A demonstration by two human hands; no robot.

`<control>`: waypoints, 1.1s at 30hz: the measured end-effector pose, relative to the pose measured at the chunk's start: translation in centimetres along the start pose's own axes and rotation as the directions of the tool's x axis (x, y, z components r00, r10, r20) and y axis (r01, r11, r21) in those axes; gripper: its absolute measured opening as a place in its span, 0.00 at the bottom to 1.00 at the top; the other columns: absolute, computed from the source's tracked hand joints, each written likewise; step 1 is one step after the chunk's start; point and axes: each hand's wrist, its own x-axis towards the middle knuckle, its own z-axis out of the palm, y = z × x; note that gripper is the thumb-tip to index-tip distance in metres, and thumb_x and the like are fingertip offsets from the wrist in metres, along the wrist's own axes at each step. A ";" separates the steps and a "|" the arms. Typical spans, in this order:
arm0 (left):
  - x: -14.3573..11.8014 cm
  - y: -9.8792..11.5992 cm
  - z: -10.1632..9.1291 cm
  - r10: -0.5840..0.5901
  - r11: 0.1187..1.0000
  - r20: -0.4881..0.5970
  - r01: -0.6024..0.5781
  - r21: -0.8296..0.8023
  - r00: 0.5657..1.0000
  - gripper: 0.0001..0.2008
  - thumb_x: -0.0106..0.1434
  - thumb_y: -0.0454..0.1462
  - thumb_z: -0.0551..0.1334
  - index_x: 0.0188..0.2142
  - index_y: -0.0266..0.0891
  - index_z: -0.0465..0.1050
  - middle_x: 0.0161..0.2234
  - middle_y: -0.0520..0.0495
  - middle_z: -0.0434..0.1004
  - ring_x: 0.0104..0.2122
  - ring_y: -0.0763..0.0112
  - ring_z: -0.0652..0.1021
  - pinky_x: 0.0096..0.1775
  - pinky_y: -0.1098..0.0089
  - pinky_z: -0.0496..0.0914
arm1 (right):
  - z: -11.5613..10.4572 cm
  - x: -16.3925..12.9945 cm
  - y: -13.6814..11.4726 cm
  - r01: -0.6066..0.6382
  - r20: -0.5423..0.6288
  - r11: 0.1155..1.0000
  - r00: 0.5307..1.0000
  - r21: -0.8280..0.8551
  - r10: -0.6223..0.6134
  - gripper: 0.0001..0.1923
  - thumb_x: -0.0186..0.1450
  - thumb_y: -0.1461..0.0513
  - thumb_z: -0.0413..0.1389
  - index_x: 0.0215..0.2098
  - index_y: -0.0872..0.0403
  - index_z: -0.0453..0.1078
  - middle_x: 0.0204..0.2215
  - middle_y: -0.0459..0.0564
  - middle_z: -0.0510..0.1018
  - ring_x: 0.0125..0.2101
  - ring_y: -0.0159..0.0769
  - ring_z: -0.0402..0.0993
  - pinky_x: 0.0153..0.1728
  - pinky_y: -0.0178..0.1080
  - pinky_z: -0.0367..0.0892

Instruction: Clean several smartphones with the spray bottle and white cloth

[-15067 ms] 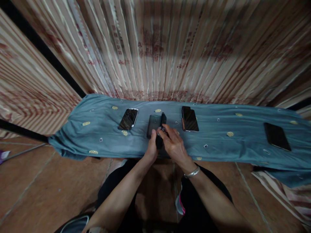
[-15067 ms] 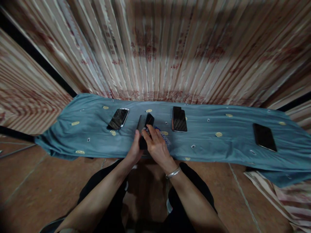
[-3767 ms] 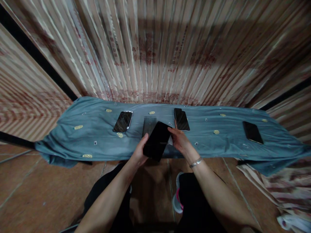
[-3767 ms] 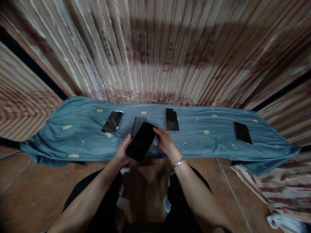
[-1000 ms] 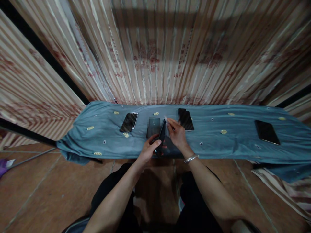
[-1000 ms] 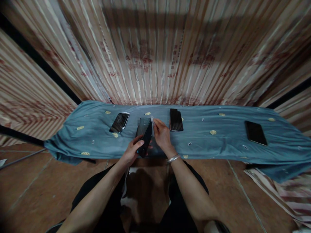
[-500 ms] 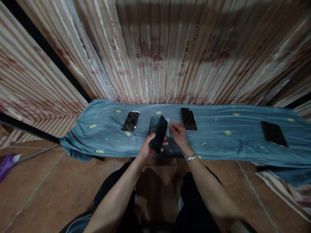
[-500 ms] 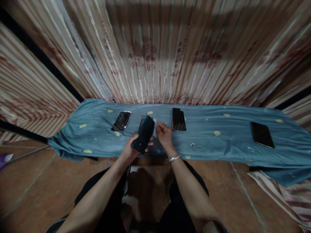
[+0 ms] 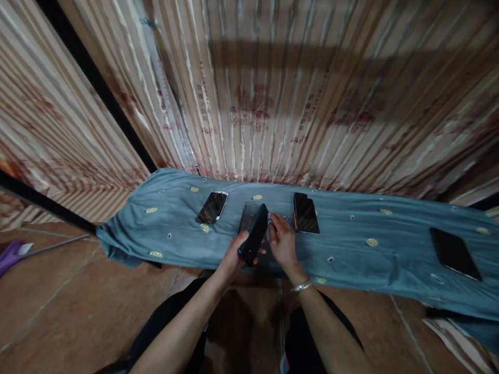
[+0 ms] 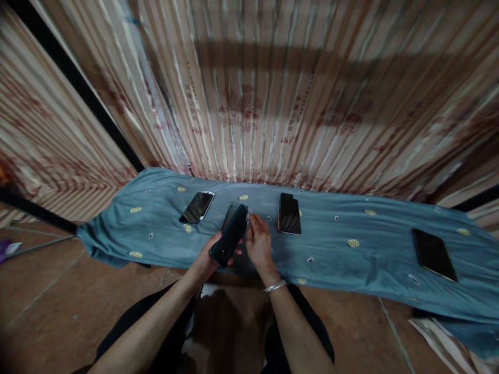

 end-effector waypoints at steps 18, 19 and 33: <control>0.9 0.8 -0.3 0.005 0.962 -0.388 -0.111 -0.250 0.922 0.09 0.55 0.41 0.67 0.28 0.36 0.78 0.25 0.50 0.79 0.30 0.70 0.78 0.40 0.71 0.73 | 0.3 -3.4 -7.1 0.287 0.152 0.946 0.939 0.153 -0.309 0.30 0.72 0.69 0.42 0.71 0.52 0.53 0.63 0.60 0.69 0.63 0.44 0.64 0.60 0.54 0.67; 0.9 0.8 -0.3 -0.002 0.963 -0.395 -0.104 -0.248 0.919 0.09 0.55 0.41 0.67 0.27 0.36 0.77 0.24 0.51 0.78 0.29 0.70 0.78 0.41 0.70 0.73 | 0.1 -3.6 -7.2 0.294 0.153 0.942 0.936 0.161 -0.318 0.29 0.72 0.69 0.42 0.71 0.52 0.53 0.63 0.60 0.69 0.62 0.44 0.64 0.60 0.53 0.68; -0.2 -1.9 -0.1 0.039 0.986 -0.211 -0.004 0.166 0.977 0.40 0.47 0.53 0.72 0.55 0.34 0.71 0.26 0.51 0.76 0.21 0.70 0.72 0.21 0.70 0.66 | -2.4 -0.6 -3.5 0.195 0.187 0.980 0.962 0.039 -0.198 0.28 0.72 0.67 0.41 0.68 0.49 0.60 0.64 0.55 0.68 0.64 0.44 0.63 0.63 0.56 0.62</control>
